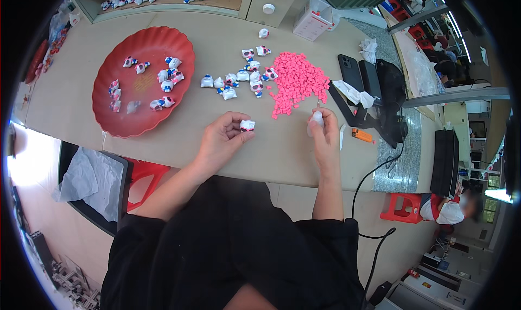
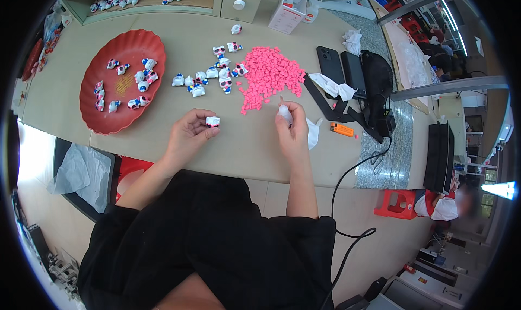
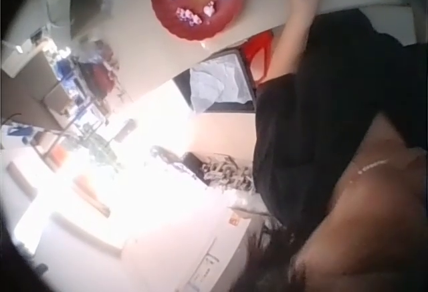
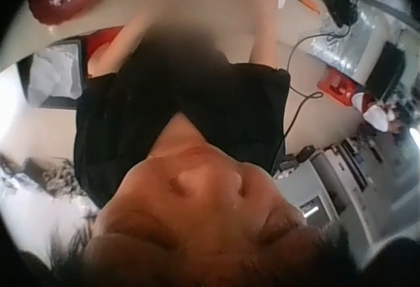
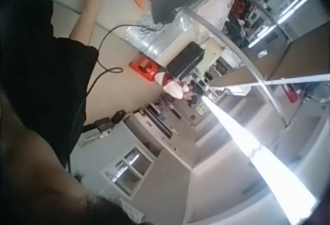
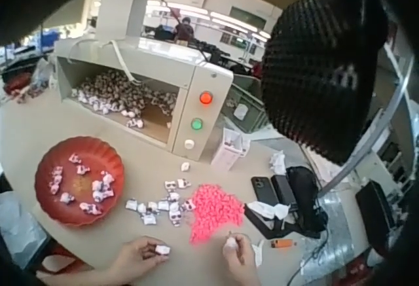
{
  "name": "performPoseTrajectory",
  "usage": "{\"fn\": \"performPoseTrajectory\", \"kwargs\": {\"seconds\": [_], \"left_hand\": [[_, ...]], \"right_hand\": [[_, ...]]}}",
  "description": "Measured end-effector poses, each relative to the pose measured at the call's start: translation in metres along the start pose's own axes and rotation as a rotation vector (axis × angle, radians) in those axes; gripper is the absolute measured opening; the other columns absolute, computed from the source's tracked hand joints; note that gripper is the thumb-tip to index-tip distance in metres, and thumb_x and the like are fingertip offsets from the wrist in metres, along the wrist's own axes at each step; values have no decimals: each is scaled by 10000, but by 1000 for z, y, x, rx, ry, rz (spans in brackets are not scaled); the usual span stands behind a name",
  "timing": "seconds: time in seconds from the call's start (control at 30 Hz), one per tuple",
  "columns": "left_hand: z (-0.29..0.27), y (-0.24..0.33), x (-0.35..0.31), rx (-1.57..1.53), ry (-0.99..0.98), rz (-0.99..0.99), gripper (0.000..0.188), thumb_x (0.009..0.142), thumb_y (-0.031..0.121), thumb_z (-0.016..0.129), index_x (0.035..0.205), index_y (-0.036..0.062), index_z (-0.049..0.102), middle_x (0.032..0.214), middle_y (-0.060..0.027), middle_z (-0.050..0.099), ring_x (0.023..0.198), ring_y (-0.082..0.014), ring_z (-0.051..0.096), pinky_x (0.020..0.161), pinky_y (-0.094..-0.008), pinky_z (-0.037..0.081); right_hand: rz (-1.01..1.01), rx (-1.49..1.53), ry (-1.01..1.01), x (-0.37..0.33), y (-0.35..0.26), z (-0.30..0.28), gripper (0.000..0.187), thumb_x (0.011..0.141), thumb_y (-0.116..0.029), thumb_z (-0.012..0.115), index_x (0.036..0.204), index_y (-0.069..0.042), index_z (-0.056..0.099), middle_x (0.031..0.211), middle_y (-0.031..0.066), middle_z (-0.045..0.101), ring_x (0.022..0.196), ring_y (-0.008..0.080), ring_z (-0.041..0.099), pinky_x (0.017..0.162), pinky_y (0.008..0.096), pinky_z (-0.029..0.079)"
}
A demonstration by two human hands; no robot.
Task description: The person assembles small toy figurines by applying glue from a bottle to the base of each figurine and attaching them to small pink plastic parts.
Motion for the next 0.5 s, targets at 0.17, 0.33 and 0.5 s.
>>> {"fn": "performPoseTrajectory", "kwargs": {"seconds": [0.17,0.33,0.5], "left_hand": [[0,1,0,-3,12,-12,251,763,-31,593,994,-17,497,832,-47,568,750,-61,555,659,-179,468],[1,1,-1,25,-29,-38,261,777,-31,577,1015,-23,472,870,-51,554,808,-74,544,710,-187,461],[2,3,-1,-12,-36,-33,245,784,-23,572,1010,-16,476,853,-43,552,782,-75,545,678,-187,461]], "right_hand": [[-324,-741,-182,16,-10,22,103,689,-54,633,785,-53,593,690,54,513,691,196,529,598,295,404],[-393,-901,-268,23,-11,37,92,679,-98,644,735,-56,585,707,58,529,707,237,529,618,347,412],[-372,-958,-290,21,-14,45,131,695,-127,638,778,-48,574,728,77,548,710,258,538,616,343,423]]}}
Point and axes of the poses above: each hand's wrist, its own x-axis towards the middle knuckle, its own z-axis out of the palm, y = z × x, the point moved 8 cm from there along x, towards the middle knuckle
